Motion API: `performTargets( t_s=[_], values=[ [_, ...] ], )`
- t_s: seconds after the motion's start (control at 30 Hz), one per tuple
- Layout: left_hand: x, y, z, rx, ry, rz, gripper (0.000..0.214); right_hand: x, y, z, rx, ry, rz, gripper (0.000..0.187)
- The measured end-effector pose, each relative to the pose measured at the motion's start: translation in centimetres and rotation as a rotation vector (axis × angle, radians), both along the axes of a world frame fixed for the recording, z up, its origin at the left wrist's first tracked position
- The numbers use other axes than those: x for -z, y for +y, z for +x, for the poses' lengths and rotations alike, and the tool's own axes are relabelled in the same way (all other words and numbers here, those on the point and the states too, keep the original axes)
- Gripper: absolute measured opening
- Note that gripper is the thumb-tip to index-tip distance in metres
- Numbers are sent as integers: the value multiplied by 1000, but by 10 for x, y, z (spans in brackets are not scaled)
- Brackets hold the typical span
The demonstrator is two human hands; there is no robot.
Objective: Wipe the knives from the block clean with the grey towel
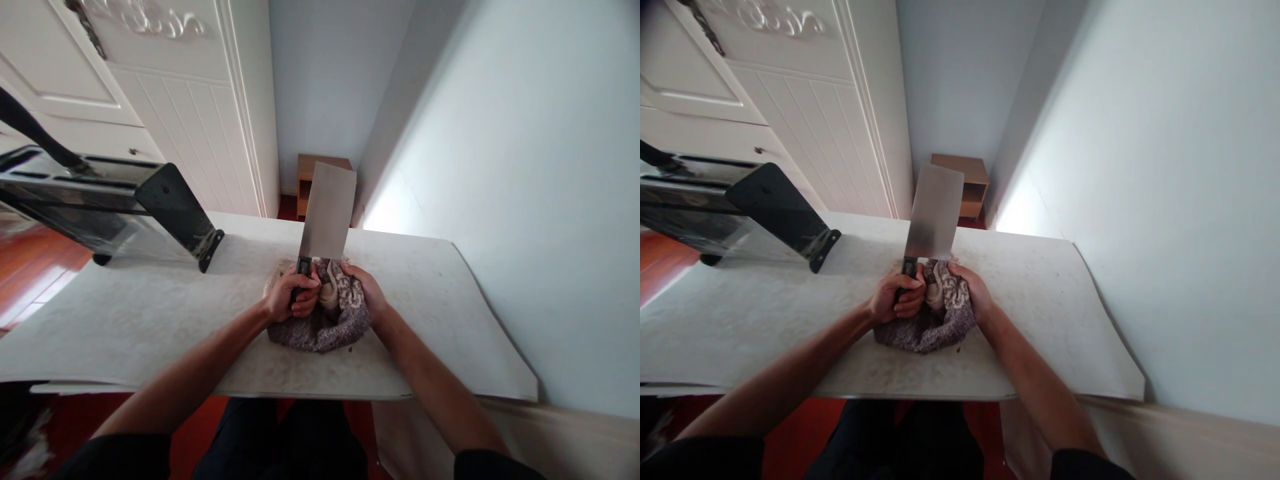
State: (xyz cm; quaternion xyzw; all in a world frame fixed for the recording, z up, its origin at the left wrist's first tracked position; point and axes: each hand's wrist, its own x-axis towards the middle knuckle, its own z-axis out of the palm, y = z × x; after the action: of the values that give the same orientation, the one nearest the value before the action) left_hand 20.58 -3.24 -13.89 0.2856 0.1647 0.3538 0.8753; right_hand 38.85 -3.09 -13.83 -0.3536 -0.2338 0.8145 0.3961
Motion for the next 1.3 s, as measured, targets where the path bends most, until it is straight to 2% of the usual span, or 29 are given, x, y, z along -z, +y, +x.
performTargets(
  t_s=[0.1,0.2,0.3,0.43,0.67,0.87,1.07,1.17,1.3],
  values=[
    [3,1,0,60,35,-19,9,1,2,0,-44,-11,-12,20],
    [5,2,1,91,151,41,37,3,6,0,-49,-69,3,20],
    [5,2,2,124,279,137,52,5,9,0,13,-140,132,20],
    [2,3,2,185,365,215,51,8,8,1,81,-199,269,24],
    [0,1,3,137,352,179,49,12,9,4,155,-248,303,23],
    [1,4,2,76,249,163,45,15,13,7,117,-202,228,24],
    [-1,8,-8,45,128,98,41,11,18,16,167,-191,144,22],
    [-3,8,-11,41,105,77,42,11,20,14,126,-143,71,19],
    [-5,8,-10,72,131,89,44,8,18,7,17,-79,57,22]
  ],
)
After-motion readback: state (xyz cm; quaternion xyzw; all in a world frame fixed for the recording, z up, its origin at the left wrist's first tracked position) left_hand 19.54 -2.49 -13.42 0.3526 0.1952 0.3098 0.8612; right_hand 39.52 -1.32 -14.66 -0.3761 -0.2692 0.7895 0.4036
